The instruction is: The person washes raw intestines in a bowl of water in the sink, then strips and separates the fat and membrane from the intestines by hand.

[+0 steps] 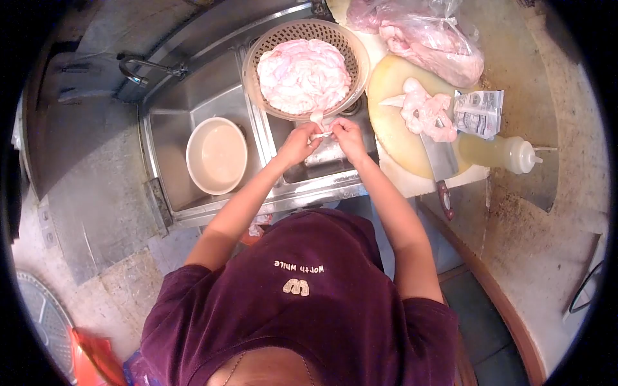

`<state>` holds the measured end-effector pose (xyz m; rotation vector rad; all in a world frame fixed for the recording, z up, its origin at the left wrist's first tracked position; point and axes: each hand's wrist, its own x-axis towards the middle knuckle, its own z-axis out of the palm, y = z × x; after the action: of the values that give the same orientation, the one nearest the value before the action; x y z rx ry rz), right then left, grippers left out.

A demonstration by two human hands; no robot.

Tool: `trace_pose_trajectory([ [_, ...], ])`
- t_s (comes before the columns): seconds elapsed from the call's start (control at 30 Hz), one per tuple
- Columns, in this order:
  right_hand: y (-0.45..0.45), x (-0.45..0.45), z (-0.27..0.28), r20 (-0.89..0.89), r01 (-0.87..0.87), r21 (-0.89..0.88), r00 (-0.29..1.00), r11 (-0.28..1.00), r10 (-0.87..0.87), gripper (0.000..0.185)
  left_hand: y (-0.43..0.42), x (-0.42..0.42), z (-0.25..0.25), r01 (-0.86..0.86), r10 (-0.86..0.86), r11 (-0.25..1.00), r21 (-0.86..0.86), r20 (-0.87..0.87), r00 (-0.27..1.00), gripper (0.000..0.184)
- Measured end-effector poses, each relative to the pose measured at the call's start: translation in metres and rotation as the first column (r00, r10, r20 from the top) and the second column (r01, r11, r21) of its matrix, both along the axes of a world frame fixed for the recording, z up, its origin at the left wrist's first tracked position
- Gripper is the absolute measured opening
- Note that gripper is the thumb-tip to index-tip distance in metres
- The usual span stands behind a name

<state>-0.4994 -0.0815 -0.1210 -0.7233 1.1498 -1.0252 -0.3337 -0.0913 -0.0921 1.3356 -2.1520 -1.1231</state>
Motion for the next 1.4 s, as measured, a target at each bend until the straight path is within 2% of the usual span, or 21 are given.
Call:
trace_pose_trajectory([
  [0.1, -0.002, 0.002, 0.000, -0.039, 0.005, -0.025, 0.999, 1.000, -0.006, 0.012, 0.009, -0.007, -0.007, -0.216, 0.217, 0.976, 0.021, -0.109, 0.970, 0.021],
  [0.2, -0.006, 0.001, -0.004, -0.085, -0.014, -0.043, 0.996, 0.999, 0.010, 0.013, 0.019, -0.018, -0.003, -0.344, 0.368, 0.912, 0.222, -0.077, 0.927, 0.029],
  [0.3, -0.007, -0.002, -0.003, -0.128, -0.031, -0.063, 0.991, 0.997, 0.023, 0.013, 0.022, -0.020, 0.005, -0.325, 0.357, 0.920, 0.220, -0.121, 0.926, 0.031],
  [0.4, -0.004, -0.002, 0.011, -0.094, 0.000, -0.062, 0.996, 0.998, -0.006, 0.014, 0.022, -0.019, 0.006, -0.251, 0.247, 0.968, 0.021, -0.283, 0.927, 0.029],
  [0.5, 0.000, 0.000, 0.024, -0.027, 0.065, -0.047, 0.997, 0.997, -0.067, 0.013, 0.012, -0.010, 0.001, -0.067, 0.078, 0.995, 0.071, -0.173, 0.982, 0.023],
  [0.6, 0.004, 0.001, 0.022, -0.021, 0.082, -0.019, 0.996, 0.996, -0.083, 0.013, 0.005, -0.006, -0.004, 0.056, -0.055, 0.998, 0.000, -0.167, 0.984, 0.029],
  [0.7, 0.005, -0.001, 0.012, -0.029, 0.078, 0.043, 0.997, 0.996, -0.077, 0.013, 0.007, -0.011, 0.009, -0.177, 0.185, 0.982, 0.069, -0.148, 0.972, 0.036],
  [0.8, 0.005, 0.000, 0.008, -0.047, 0.091, 0.086, 0.995, 0.992, -0.088, 0.014, 0.004, -0.019, 0.023, -0.282, 0.289, 0.956, 0.081, -0.105, 0.951, 0.042],
  [0.9, 0.000, 0.006, 0.017, -0.079, 0.106, 0.096, 0.992, 0.990, -0.099, 0.014, -0.005, -0.027, 0.025, -0.352, 0.356, 0.927, 0.131, -0.005, 0.934, 0.033],
  [1.0, -0.003, 0.010, 0.018, -0.084, 0.112, 0.096, 0.991, 0.989, -0.104, 0.014, -0.011, -0.033, 0.022, -0.329, 0.330, 0.944, -0.032, 0.052, 0.942, 0.027],
  [1.1, -0.005, 0.015, 0.015, -0.080, 0.128, 0.105, 0.990, 0.986, -0.120, 0.014, -0.017, -0.036, 0.027, -0.257, 0.272, 0.962, -0.091, 0.237, 0.933, 0.031],
  [1.2, -0.006, 0.013, 0.012, -0.084, 0.142, 0.102, 0.987, 0.985, -0.133, 0.013, -0.019, -0.035, 0.028, -0.205, 0.232, 0.971, -0.125, 0.271, 0.934, 0.031],
  [1.4, -0.009, 0.011, 0.010, -0.045, 0.132, 0.086, 0.991, 0.988, -0.128, 0.014, -0.018, -0.028, 0.029, -0.154, 0.194, 0.965, -0.214, 0.184, 0.964, 0.031],
])
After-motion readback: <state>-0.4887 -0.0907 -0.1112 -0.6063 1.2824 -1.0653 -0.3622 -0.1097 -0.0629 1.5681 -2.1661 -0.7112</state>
